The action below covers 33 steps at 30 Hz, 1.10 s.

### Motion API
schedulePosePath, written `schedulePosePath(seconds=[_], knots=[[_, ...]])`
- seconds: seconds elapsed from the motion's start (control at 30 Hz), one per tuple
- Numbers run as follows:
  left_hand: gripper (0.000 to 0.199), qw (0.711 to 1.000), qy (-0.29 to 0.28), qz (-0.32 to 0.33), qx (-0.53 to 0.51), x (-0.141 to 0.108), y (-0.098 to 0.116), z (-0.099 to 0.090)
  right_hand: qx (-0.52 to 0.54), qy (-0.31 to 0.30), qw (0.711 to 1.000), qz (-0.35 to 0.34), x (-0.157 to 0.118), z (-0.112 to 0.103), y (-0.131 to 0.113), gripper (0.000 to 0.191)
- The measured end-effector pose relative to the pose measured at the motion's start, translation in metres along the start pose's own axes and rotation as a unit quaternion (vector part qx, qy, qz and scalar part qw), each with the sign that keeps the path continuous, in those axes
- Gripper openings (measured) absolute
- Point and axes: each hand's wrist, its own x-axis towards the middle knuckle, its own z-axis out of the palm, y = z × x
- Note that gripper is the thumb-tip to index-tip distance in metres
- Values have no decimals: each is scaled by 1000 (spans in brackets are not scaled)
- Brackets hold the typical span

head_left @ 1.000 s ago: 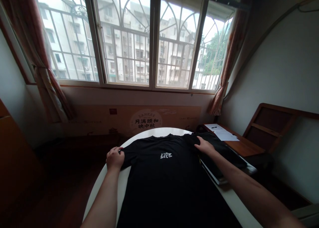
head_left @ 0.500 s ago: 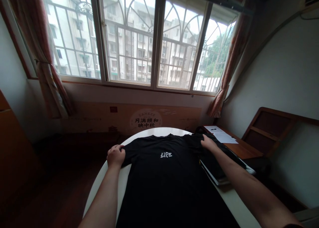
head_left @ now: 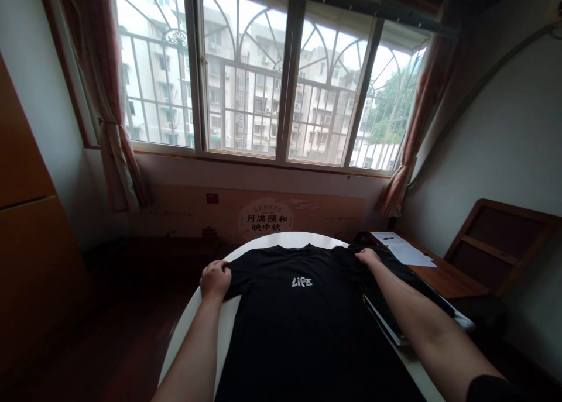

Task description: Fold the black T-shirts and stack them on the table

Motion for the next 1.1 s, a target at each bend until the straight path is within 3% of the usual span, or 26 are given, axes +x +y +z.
schedulePosePath(seconds=[0.13, 0.37, 0.57, 0.83, 0.97, 1.1], knots=[[32, 1000, -1, -2, 1, -1, 1, -1, 43, 10, 998, 37, 3, 5, -8, 30], [32, 1000, -9, -5, 2, -1, 1, -2, 94, 103, 990, 14, -4, -1, -18, 31], [33, 1000, -13, -4, 3, -1, 2, -3, 106, 130, 982, -88, -22, -12, -22, 24], [32, 1000, -24, -4, 1, -2, 2, -4, 98, 91, 964, -232, -43, -8, -43, 24], [33, 1000, -26, -5, 3, -3, 2, -5, 95, 119, 970, -192, -35, -8, -40, 30], [32, 1000, -24, -6, 9, -2, 3, -4, 87, 148, 982, -83, -26, -10, -11, 37]])
